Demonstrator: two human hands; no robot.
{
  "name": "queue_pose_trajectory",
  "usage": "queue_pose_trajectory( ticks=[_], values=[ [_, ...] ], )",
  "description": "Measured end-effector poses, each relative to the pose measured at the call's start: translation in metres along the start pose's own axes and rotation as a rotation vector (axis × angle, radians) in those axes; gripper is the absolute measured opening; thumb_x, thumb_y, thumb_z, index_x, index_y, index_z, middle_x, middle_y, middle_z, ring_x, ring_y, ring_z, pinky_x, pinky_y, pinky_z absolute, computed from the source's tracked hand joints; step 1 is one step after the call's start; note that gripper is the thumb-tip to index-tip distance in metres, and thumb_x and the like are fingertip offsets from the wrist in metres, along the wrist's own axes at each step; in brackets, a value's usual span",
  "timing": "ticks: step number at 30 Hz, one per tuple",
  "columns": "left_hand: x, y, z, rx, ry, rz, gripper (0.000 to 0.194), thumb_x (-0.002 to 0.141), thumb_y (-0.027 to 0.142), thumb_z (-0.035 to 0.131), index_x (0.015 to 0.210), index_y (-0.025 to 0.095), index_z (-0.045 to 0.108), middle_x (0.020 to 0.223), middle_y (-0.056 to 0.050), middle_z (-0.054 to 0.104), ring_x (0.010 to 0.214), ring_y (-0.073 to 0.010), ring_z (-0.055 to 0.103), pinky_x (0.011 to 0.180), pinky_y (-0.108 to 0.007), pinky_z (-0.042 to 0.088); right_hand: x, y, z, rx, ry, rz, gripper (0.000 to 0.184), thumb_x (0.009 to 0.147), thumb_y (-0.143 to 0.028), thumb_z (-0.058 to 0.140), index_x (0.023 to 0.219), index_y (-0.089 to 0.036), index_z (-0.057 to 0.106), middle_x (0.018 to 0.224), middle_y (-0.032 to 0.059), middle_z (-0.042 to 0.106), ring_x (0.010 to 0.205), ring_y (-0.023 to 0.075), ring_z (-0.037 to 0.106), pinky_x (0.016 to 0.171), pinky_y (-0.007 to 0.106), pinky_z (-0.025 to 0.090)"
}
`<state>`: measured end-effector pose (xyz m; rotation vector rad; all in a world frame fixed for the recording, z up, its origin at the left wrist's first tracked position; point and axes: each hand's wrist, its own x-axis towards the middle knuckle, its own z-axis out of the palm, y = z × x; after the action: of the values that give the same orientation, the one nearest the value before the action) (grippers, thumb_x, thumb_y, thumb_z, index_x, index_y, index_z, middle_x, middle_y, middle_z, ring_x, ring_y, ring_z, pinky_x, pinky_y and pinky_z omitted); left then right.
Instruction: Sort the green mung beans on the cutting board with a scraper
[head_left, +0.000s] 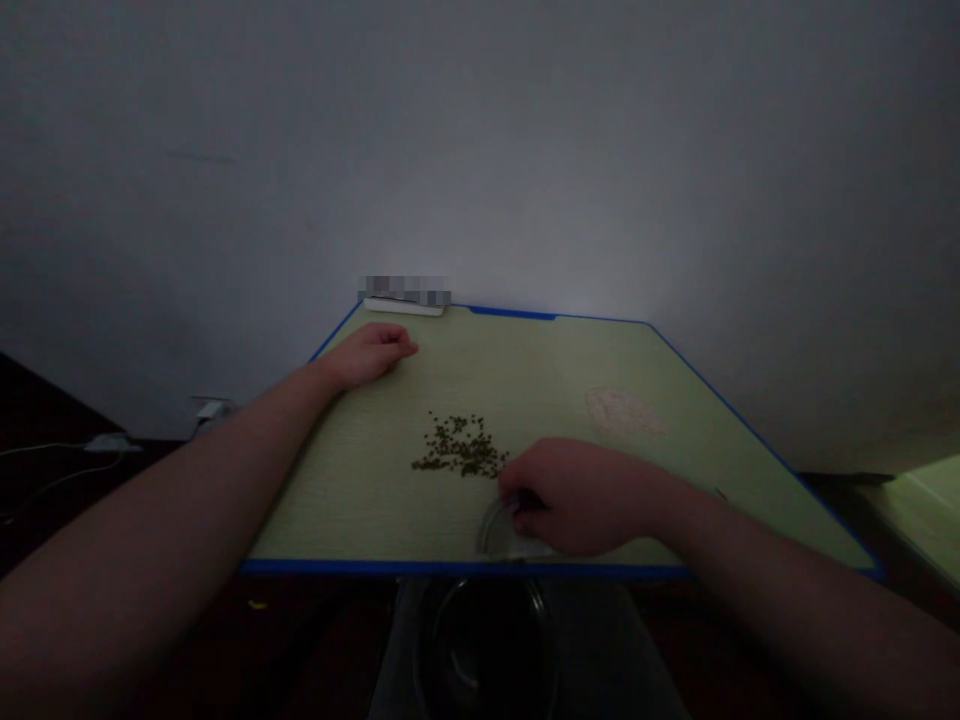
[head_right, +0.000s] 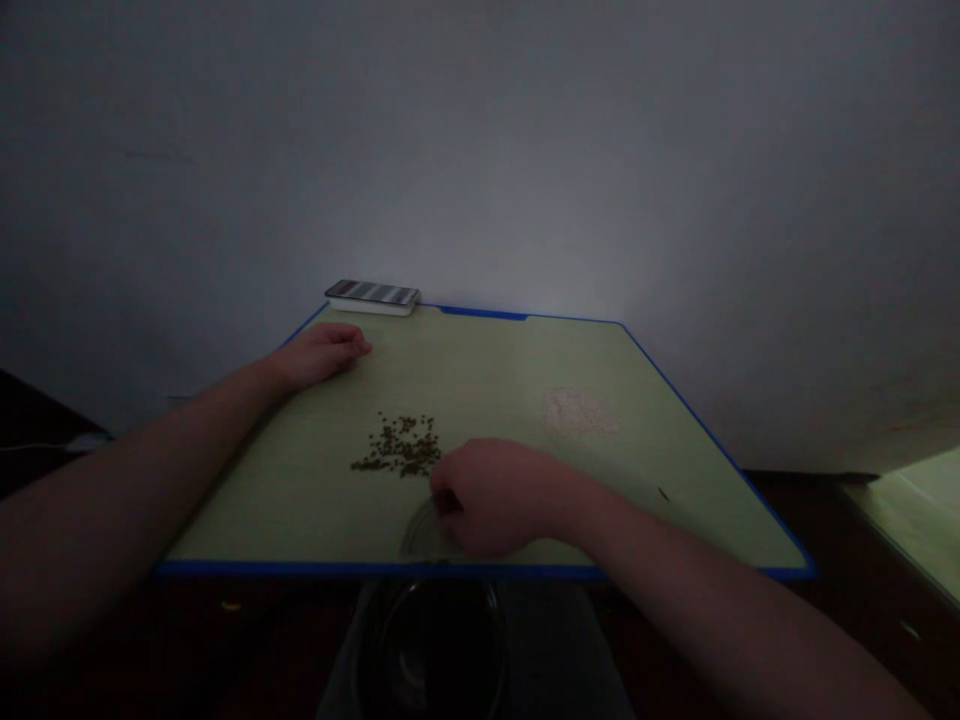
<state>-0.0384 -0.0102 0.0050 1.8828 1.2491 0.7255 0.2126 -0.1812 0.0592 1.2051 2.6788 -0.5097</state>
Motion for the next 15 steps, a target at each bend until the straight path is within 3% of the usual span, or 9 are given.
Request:
queue_pose_trajectory(
  ticks=[10,15],
  values=[
    [-0.001,0.003,0.0,0.041,0.01,0.003,0.029,0.073,0.043,0.051,0.06,0.018,0.043,0.044,0.006,0.034,0.039,-0.006,0.029,0.041,-0.022,0.023,-0.005,0.005,0.002,0.232,-0.065,-0.003,0.008,0.069,-0.019,0.056,0.074,-0.016,0.063,0.063,-0.0024,0.059,0.054,0.0081,0.046,0.047,0.02,0.027],
    [-0.001,0.003,-0.001,0.059,0.026,0.018,0.03,0.072,0.042,0.052,0.058,0.017,0.043,0.044,0.006,0.035,0.039,-0.006,0.03,0.042,-0.022,0.023,-0.027,-0.006,0.012,0.302,0.068,0.05,0.005,0.073,-0.017,0.055,0.07,-0.018,0.059,0.061,-0.0041,0.057,0.054,0.008,0.047,0.047,0.02,0.03]
  ],
)
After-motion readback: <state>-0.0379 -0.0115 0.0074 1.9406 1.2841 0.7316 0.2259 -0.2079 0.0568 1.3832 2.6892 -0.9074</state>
